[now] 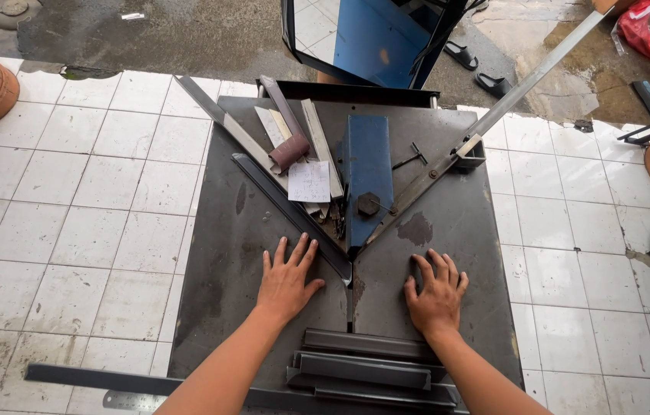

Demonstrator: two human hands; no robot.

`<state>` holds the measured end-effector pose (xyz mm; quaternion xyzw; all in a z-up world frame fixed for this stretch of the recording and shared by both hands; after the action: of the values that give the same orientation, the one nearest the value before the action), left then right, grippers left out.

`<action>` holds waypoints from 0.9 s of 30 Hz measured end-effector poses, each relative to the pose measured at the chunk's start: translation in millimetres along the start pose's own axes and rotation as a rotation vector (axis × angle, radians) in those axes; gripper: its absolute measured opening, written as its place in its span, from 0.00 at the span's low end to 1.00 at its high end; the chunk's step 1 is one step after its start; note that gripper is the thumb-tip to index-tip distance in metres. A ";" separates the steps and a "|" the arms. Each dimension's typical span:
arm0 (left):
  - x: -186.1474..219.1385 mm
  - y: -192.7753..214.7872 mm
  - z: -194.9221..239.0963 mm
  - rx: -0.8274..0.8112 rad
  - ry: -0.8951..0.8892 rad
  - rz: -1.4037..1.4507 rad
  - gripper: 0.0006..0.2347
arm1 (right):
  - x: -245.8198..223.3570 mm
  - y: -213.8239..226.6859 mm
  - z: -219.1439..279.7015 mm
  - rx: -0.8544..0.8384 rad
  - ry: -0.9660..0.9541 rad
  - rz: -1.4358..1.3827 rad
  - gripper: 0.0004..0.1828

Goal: Measuring and marking metal frame pieces with a ruler and pencil on a workbench.

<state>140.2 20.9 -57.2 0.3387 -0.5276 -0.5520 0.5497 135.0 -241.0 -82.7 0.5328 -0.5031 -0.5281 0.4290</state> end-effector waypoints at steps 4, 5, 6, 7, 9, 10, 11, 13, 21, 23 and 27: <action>1.9 11.3 -3.2 -0.058 0.012 -0.012 0.29 | -0.8 -2.0 -5.6 -0.016 -0.009 -0.006 0.20; 1.5 10.7 -4.5 -0.078 0.016 -0.031 0.29 | 0.1 -3.7 -6.4 -0.012 -0.006 0.001 0.21; -0.1 11.7 -9.4 -0.094 0.022 -0.050 0.30 | 0.0 -5.3 -11.6 -0.006 0.000 0.008 0.21; 0.9 11.8 -10.5 -0.094 0.018 -0.051 0.30 | 0.2 -4.3 -12.3 -0.005 -0.003 0.009 0.21; -1.8 11.9 -14.6 -0.130 0.032 -0.057 0.29 | -3.6 -5.9 -17.9 -0.033 -0.002 0.025 0.21; -2.0 12.0 -18.8 -0.133 0.031 -0.058 0.29 | -2.8 -7.8 -21.5 -0.036 -0.004 0.025 0.21; -2.7 12.0 -23.0 -0.141 0.039 -0.066 0.30 | -2.2 -9.6 -25.2 -0.037 -0.002 0.023 0.21; -8.5 18.8 -42.4 -0.131 0.046 -0.077 0.30 | -4.6 -11.2 -46.1 -0.020 0.004 0.019 0.22; -17.8 12.0 -65.6 -0.202 0.049 -0.128 0.29 | -3.1 -18.1 -61.3 -0.079 -0.007 0.004 0.20; -11.9 14.6 -56.5 -0.215 0.045 -0.124 0.29 | -5.1 -9.5 -52.2 -0.091 -0.017 0.000 0.20; -3.5 18.0 -32.8 -0.234 0.039 -0.147 0.29 | -4.8 -5.5 -33.0 -0.107 -0.031 0.016 0.20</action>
<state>176.5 20.4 -47.8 0.3206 -0.4228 -0.6418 0.5537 168.7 -238.0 -85.0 0.4967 -0.4852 -0.5589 0.4532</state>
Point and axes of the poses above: each hand's wrist, its own z-axis away from the middle knuckle, its own y-axis out of the back of the hand, x = y × z, the point moved 5 cm from there along -z, towards the middle knuckle, and after that the axes turned 1 degree about -x, right-handed, at the moved point
